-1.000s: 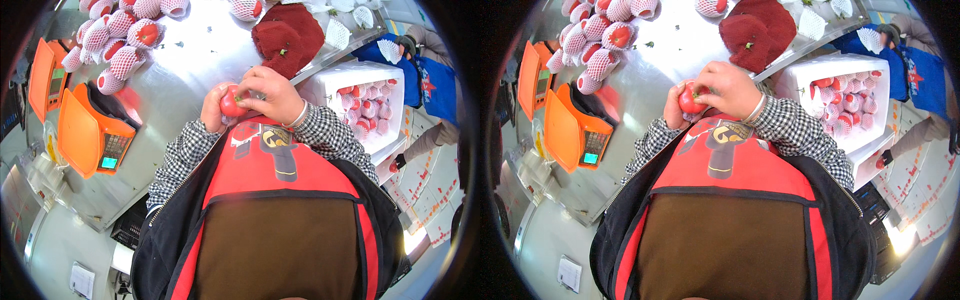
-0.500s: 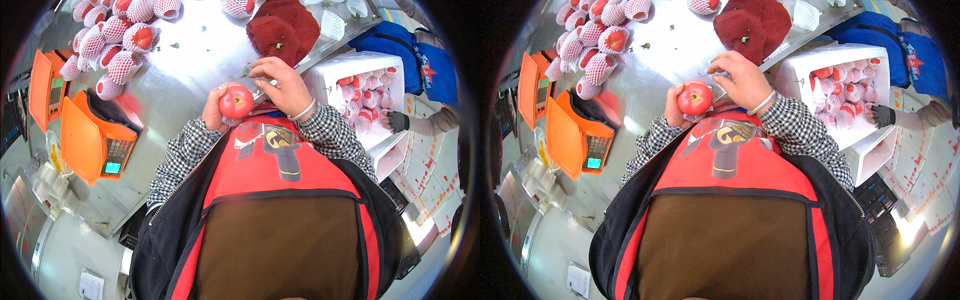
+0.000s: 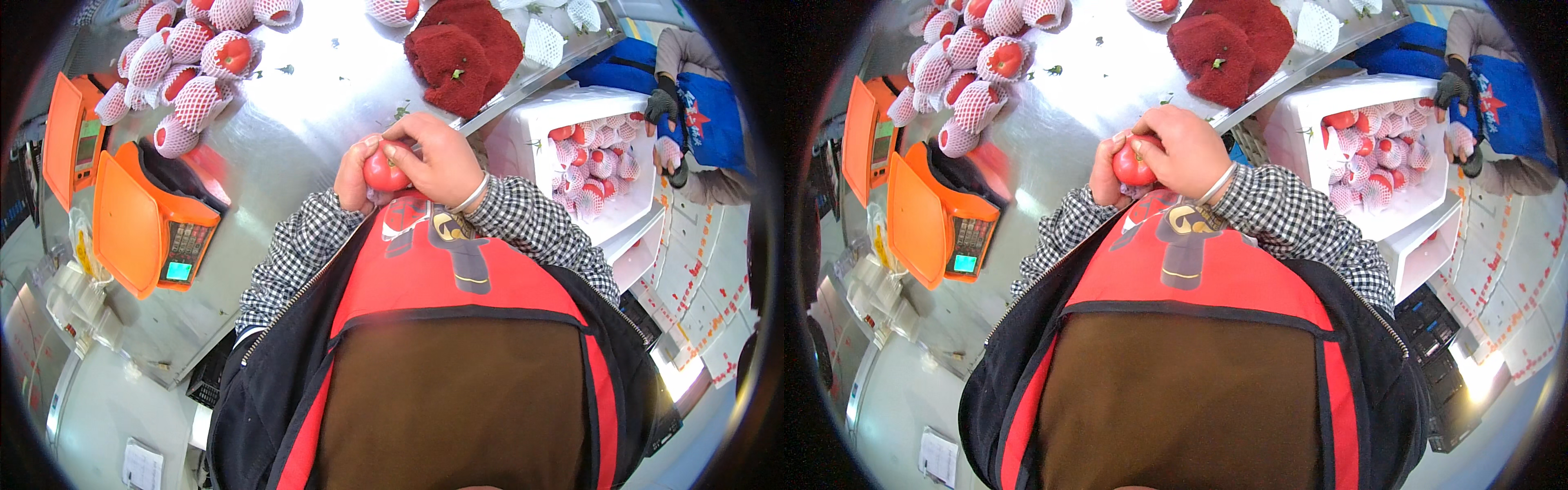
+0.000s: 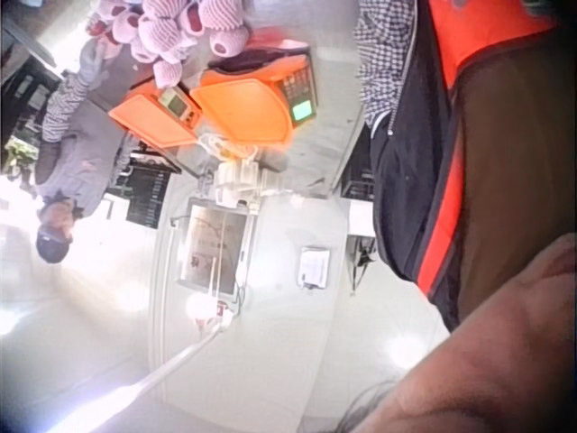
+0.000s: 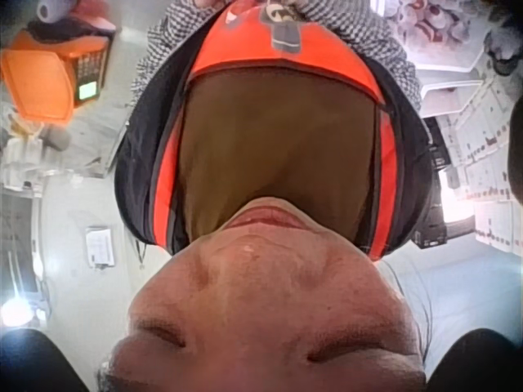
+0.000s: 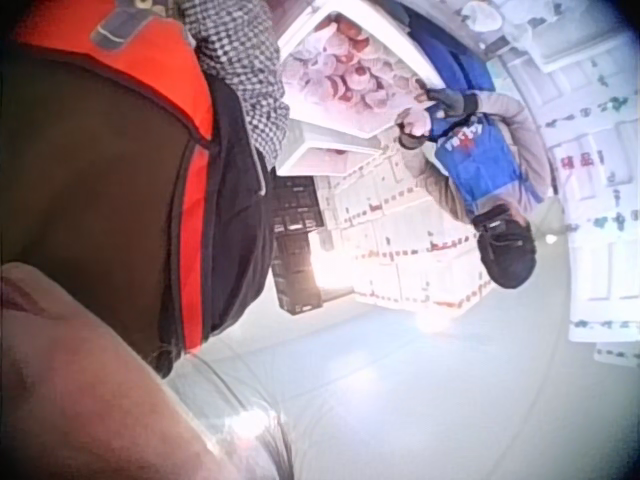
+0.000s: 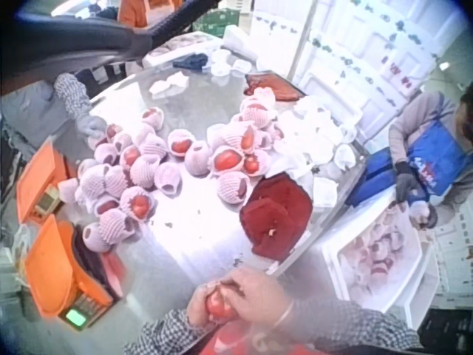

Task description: The person repeatedly picks tomatoes from a white styrofoam box, removes the green calyx by hand, and wraps each tomato in a white foam net. The wrapped tomatoes are placed on a metal table. The process is repeated for multiple tomatoes.

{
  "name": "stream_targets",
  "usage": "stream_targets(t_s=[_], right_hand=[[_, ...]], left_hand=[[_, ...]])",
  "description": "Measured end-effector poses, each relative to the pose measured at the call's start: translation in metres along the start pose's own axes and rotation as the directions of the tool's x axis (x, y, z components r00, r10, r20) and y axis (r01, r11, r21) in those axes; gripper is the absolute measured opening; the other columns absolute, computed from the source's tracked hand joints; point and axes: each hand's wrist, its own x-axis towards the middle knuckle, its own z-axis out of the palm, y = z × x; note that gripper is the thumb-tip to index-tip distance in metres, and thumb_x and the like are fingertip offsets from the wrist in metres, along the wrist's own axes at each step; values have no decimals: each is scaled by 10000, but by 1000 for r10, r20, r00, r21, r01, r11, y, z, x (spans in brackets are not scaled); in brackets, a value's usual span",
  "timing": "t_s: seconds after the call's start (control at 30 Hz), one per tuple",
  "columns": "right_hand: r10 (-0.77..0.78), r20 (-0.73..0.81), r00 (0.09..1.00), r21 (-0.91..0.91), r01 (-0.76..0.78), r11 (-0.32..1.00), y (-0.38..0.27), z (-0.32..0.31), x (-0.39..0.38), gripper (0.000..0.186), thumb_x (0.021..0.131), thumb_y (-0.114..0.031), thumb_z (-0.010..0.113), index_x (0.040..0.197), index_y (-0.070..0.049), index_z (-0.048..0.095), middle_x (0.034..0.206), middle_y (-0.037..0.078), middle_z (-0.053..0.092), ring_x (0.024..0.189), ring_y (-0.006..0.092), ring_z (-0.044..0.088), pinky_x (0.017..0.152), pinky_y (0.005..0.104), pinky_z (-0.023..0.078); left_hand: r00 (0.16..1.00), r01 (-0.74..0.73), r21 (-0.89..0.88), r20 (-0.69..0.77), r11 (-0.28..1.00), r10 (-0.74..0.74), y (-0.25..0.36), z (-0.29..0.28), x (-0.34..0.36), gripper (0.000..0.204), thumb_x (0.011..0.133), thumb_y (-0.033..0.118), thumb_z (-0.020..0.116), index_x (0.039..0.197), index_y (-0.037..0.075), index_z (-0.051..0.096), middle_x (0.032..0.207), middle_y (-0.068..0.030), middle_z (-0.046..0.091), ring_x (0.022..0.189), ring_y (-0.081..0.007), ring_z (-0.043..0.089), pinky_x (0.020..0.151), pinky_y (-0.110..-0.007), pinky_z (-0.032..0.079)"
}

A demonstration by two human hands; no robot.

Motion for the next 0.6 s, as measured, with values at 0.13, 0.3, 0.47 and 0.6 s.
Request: stream_targets(t_s=[0.13, 0.3, 0.47, 0.6], right_hand=[[-106, -64, 992, -170, 94, 981, 1, 5, 1, 124, 821, -138, 606, 863, -23, 622, 841, 140, 631, 803, 336, 612, 680, 429, 494], [94, -49, 994, 38, -92, 995, 1, -3, 4, 160, 838, -147, 622, 888, 2, 654, 813, 146, 652, 728, 293, 641, 664, 366, 514], [137, 92, 986, 155, -150, 976, 1, -11, 7, 257, 799, -224, 678, 910, 9, 674, 827, 164, 665, 736, 256, 665, 676, 336, 534], [207, 191, 959, 236, -250, 939, 4, -15, 10, 269, 792, -187, 693, 957, 25, 674, 858, 145, 680, 765, 212, 672, 699, 315, 544]], left_hand=[[997, 31, -67, -64, 997, -35, -9, -3, 4, 442, 897, 426, 424, 1103, 47, 522, 889, -101, 629, 620, -154, 616, 406, -230, 442], [992, 106, -46, 68, 993, -103, -5, -20, 7, 558, 882, 482, 420, 1182, 17, 495, 1018, -151, 610, 793, -221, 631, 664, -341, 507], [992, 52, -74, 121, 996, -43, -6, -18, 6, 464, 880, 456, 422, 1094, 57, 522, 848, -119, 626, 531, -153, 568, 361, -232, 395], [1000, 29, -4, 7, 1000, -29, -6, -13, 4, 470, 881, 458, 420, 1091, 50, 523, 836, -129, 631, 526, -153, 564, 354, -232, 386]])
